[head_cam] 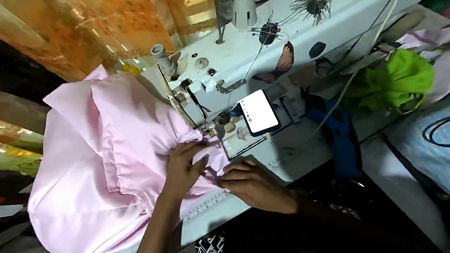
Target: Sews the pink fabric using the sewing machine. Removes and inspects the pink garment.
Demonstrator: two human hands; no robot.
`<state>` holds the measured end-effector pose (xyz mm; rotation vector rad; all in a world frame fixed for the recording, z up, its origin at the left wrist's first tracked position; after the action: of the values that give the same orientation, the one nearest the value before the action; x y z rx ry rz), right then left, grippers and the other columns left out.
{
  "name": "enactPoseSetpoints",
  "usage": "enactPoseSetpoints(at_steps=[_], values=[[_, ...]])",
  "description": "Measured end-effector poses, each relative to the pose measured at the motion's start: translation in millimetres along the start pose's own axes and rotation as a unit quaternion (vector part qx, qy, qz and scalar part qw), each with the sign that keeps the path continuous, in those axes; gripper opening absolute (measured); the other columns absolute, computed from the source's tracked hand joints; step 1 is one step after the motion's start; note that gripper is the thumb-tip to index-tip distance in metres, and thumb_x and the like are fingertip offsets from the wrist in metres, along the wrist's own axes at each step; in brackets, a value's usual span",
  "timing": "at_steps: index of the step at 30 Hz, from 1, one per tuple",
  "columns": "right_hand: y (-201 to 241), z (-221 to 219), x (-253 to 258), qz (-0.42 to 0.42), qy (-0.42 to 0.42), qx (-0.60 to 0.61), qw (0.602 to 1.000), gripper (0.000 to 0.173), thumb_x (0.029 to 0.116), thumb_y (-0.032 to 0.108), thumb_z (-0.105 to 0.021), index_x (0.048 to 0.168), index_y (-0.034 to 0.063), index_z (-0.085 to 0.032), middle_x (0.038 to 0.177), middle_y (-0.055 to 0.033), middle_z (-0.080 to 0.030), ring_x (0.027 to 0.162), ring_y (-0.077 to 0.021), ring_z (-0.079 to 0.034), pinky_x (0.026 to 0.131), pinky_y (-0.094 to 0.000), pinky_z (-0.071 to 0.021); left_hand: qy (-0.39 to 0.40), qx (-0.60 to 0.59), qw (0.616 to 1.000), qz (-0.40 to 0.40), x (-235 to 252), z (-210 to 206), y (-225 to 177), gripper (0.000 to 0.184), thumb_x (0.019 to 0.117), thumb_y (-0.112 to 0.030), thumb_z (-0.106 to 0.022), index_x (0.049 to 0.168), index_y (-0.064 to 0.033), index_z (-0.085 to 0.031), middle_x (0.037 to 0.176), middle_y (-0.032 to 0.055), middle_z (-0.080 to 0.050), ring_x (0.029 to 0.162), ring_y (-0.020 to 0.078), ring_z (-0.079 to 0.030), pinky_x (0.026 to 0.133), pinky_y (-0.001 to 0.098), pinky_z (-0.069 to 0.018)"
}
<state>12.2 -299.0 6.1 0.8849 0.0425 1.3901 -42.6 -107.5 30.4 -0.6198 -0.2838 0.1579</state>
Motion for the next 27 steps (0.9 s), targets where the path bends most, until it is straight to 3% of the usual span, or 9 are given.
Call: enactPoseSetpoints(at_steps=[4,7,9,11,13,16,19,23,27], values=[[-3,0,-1,-0.012,-0.005,0.045,0.999,0.026,0.1047,0.023,-0.054,0.103,0.0110,-0.077,0.108,-0.0021,-0.076,0.116,-0.0206,-0.066,0.103,-0.0453,-0.0458,-0.032,-0.115,0.985,0.126,-1,13,-26,0.024,0.1036,-0.010,-0.043,0.110,-0.0021,-0.065,0.085,0.0005,-0.064,0.073,0.0021,-0.059,0.068,0.0241,-0.0511],[-4,-1,0,-0.018,0.004,0.052,0.999,0.028,0.1053,0.026,-0.054,0.100,0.0099,-0.076,0.105,-0.0034,-0.075,0.112,-0.0206,-0.066,0.100,-0.0451,-0.0461,-0.052,-0.077,0.988,0.127,-2,7,-28,0.027,0.1047,-0.015,-0.041,0.115,-0.0019,-0.062,0.086,0.0047,-0.064,0.074,0.0088,-0.061,0.068,0.0326,-0.0523],[-5,-2,-1,-0.017,0.001,0.056,0.998,0.028,0.1056,0.027,-0.054,0.101,0.0102,-0.076,0.105,-0.0032,-0.074,0.112,-0.0201,-0.066,0.101,-0.0443,-0.0456,-0.057,-0.036,0.992,0.107,-1,1,-23,0.027,0.1015,-0.025,-0.056,0.113,-0.0011,-0.061,0.082,0.0078,-0.064,0.071,0.0175,-0.063,0.067,0.0427,-0.0537],[-5,-2,-2,-0.015,-0.002,0.055,0.998,0.028,0.1055,0.027,-0.054,0.101,0.0107,-0.076,0.105,-0.0027,-0.074,0.112,-0.0197,-0.065,0.101,-0.0438,-0.0453,-0.063,0.010,0.995,0.083,1,-4,-23,0.038,0.0917,-0.034,-0.074,0.107,0.0000,-0.066,0.087,0.0111,-0.068,0.080,0.0265,-0.066,0.076,0.0546,-0.0527],[-5,-2,-1,-0.015,-0.004,0.055,0.998,0.028,0.1053,0.027,-0.054,0.101,0.0106,-0.076,0.105,-0.0029,-0.074,0.112,-0.0200,-0.065,0.101,-0.0439,-0.0449,-0.059,0.081,0.994,0.039,2,-9,-29,0.033,0.0884,-0.030,-0.079,0.107,-0.0031,-0.074,0.098,0.0117,-0.075,0.094,0.0305,-0.070,0.091,0.0610,-0.0495],[-4,-2,-2,-0.010,-0.005,0.050,0.999,0.028,0.1051,0.027,-0.055,0.101,0.0107,-0.077,0.105,-0.0029,-0.075,0.112,-0.0200,-0.066,0.101,-0.0439,-0.0455,-0.061,0.206,0.974,-0.074,1,-19,-43,0.026,0.0786,0.001,-0.074,0.103,-0.0065,-0.080,0.089,0.0152,-0.072,0.088,0.0351,-0.068,0.082,0.0580,-0.0480],[-4,-1,-2,-0.006,-0.004,0.042,0.999,0.027,0.1047,0.027,-0.055,0.101,0.0109,-0.077,0.105,-0.0029,-0.075,0.112,-0.0202,-0.066,0.100,-0.0447,-0.0460,-0.066,0.287,0.946,-0.134,0,-28,-49,0.028,0.0783,0.005,-0.073,0.101,-0.0093,-0.081,0.085,0.0141,-0.070,0.083,0.0341,-0.067,0.076,0.0519,-0.0491],[-3,-1,-3,-0.008,0.001,0.031,0.999,0.028,0.1051,0.028,-0.054,0.102,0.0123,-0.077,0.107,-0.0016,-0.075,0.114,-0.0197,-0.066,0.101,-0.0439,-0.0464,-0.014,0.295,0.950,-0.104,-2,-34,-49,0.028,0.0829,-0.005,-0.075,0.111,-0.0070,-0.077,0.115,0.0164,-0.071,0.110,0.0356,-0.068,0.090,0.0567,-0.0516],[-4,-1,-5,-0.007,-0.007,0.033,0.999,0.028,0.1054,0.029,-0.055,0.101,0.0128,-0.077,0.106,-0.0009,-0.075,0.116,-0.0190,-0.065,0.103,-0.0428,-0.0455,0.017,0.298,0.954,-0.030,-9,-39,-51,0.042,0.0904,-0.022,-0.070,0.130,-0.0087,-0.070,0.133,0.0124,-0.068,0.128,0.0333,-0.060,0.102,0.0602,-0.0440]])
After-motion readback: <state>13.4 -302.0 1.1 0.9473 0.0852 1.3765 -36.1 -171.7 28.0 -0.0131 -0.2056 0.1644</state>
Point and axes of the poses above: each hand's wrist, its own x-axis towards the middle knuckle, its own z-axis out of the back of the hand, y = z × x, the point moved 5 cm from there along x, towards the middle knuckle
